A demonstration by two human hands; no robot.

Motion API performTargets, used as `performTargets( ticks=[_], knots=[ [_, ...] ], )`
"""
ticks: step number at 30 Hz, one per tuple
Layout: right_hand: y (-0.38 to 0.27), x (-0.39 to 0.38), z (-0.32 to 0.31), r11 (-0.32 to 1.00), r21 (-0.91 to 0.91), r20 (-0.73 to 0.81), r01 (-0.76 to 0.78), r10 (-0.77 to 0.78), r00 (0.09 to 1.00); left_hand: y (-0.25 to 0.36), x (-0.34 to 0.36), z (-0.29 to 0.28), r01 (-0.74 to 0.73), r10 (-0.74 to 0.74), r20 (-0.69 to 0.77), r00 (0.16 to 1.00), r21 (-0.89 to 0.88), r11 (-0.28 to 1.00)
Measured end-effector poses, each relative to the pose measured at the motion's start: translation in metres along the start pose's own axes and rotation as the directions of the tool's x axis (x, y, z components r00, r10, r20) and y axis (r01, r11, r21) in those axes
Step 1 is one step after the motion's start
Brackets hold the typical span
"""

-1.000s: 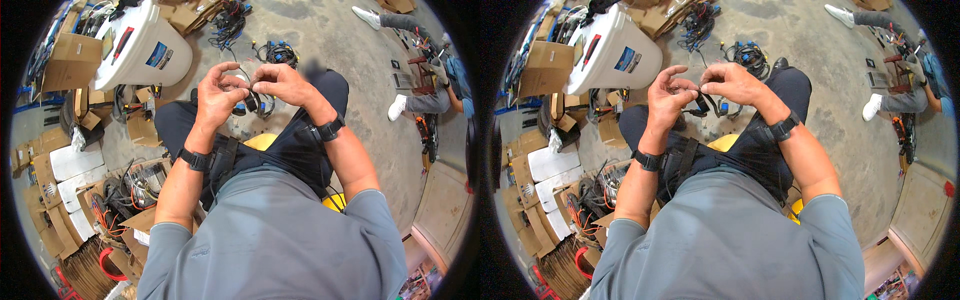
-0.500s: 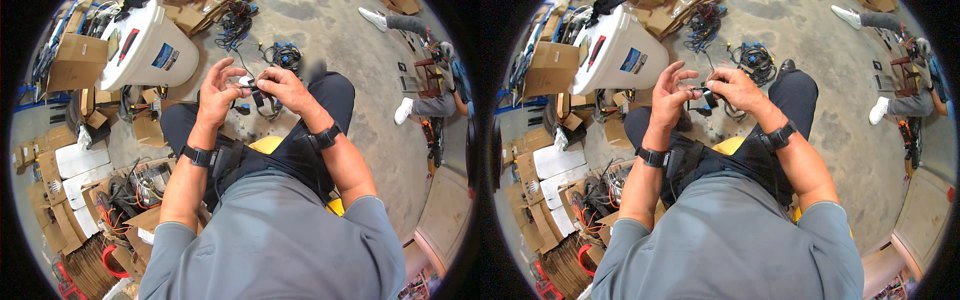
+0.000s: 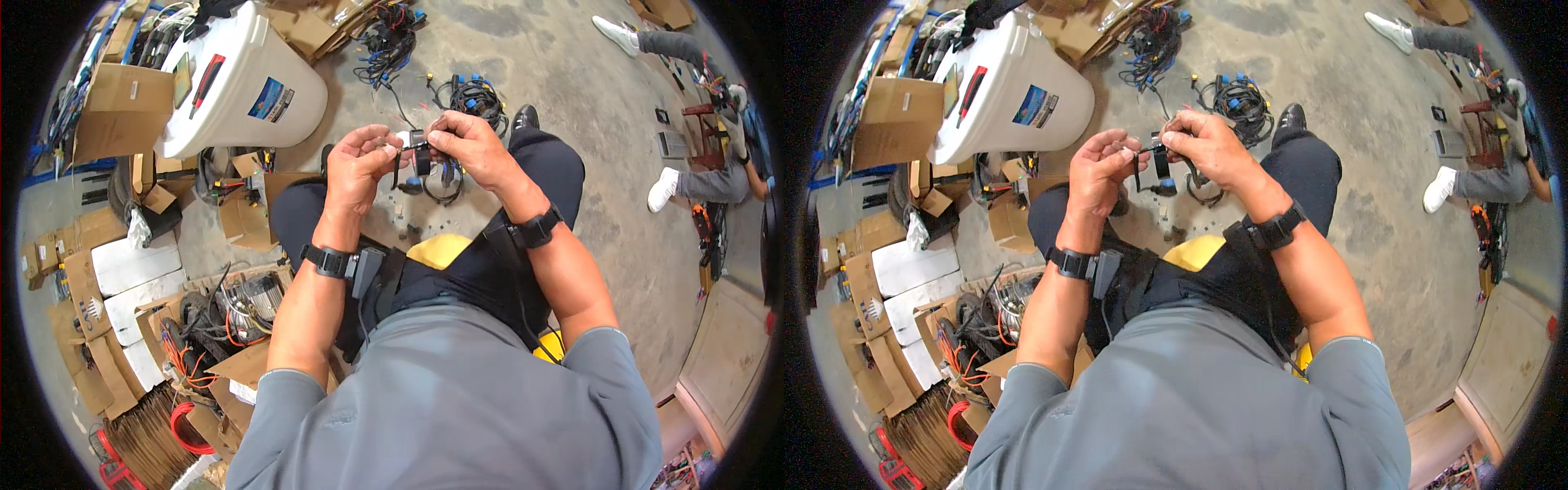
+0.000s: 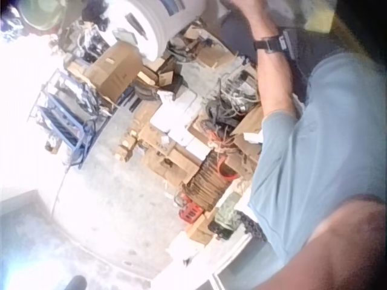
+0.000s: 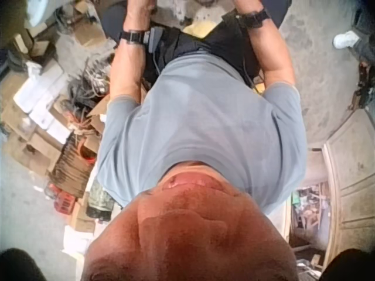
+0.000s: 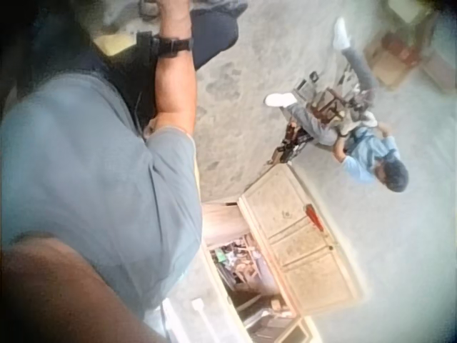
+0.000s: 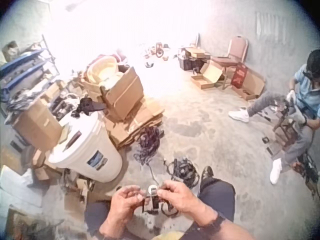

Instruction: The recorder uses electrical tape to secure and organize wires on a complex wiring harness.

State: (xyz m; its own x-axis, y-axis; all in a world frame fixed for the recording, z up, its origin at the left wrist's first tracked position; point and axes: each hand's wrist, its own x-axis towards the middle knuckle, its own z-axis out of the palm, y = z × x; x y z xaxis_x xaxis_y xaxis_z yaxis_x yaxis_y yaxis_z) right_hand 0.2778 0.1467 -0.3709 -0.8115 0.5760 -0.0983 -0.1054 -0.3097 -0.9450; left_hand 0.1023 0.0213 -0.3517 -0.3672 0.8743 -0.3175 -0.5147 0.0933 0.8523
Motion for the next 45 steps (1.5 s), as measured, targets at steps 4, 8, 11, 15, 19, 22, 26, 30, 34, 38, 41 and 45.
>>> performTargets(
  ticks=[4, 8, 11, 15, 19, 22, 26, 30, 34, 38, 41, 45],
  knots=[
    [-0.008, 0.028, -0.009, 0.986, -0.164, 0.126, 0.000, 0.021, 0.992, 0.009, 0.017, -0.008, -0.003, 0.002, -0.030, 1.000, -0.051, 0.999],
    [-0.023, 0.065, -0.016, 0.956, -0.294, 0.239, 0.004, 0.070, 0.969, 0.020, 0.044, -0.022, -0.010, 0.011, 0.027, 1.000, -0.049, 0.999],
    [-0.031, 0.095, -0.021, 0.935, -0.353, 0.287, 0.043, 0.065, 0.956, 0.032, 0.067, -0.029, 0.023, -0.021, 0.053, 0.998, -0.043, 0.999],
    [-0.030, 0.125, -0.032, 0.952, -0.301, 0.223, -0.054, 0.125, 0.967, 0.040, 0.105, -0.031, 0.021, -0.020, 0.088, 0.996, -0.019, 1.000],
    [-0.025, 0.147, -0.051, 0.944, -0.329, 0.129, -0.009, 0.054, 0.990, 0.040, 0.137, -0.026, 0.101, -0.102, 0.109, 0.989, 0.017, 0.995],
    [-0.017, 0.153, -0.052, 0.961, -0.277, 0.051, 0.004, 0.011, 0.999, 0.033, 0.153, -0.031, 0.228, -0.226, 0.148, 0.963, 0.001, 0.974],
    [-0.028, 0.153, -0.050, 0.954, -0.300, -0.005, 0.018, -0.021, 1.000, 0.036, 0.161, -0.017, 0.135, -0.125, 0.086, 0.988, -0.113, 0.984],
    [-0.034, 0.155, -0.055, 0.941, -0.336, -0.026, 0.033, -0.045, 0.999, 0.041, 0.162, -0.013, 0.083, -0.057, 0.165, 0.985, -0.158, 0.984],
    [-0.030, 0.156, -0.054, 0.940, -0.341, -0.029, -0.014, 0.004, 1.000, 0.043, 0.159, -0.007, 0.023, -0.005, 0.151, 0.988, -0.122, 0.992],
    [-0.018, 0.157, -0.047, 0.929, -0.353, -0.233, 0.113, -0.204, 0.951, 0.041, 0.155, -0.001, -0.074, 0.076, 0.074, 0.994, -0.025, 0.997],
    [-0.020, 0.155, -0.046, 0.860, -0.477, -0.281, 0.180, -0.343, 0.896, 0.038, 0.152, -0.002, -0.104, 0.103, 0.032, 0.994, 0.028, 0.994],
    [-0.039, 0.147, -0.032, 0.857, -0.508, -0.181, 0.085, -0.203, 0.962, 0.037, 0.149, -0.001, -0.145, 0.145, 0.005, 0.989, 0.053, 0.988]
  ],
)
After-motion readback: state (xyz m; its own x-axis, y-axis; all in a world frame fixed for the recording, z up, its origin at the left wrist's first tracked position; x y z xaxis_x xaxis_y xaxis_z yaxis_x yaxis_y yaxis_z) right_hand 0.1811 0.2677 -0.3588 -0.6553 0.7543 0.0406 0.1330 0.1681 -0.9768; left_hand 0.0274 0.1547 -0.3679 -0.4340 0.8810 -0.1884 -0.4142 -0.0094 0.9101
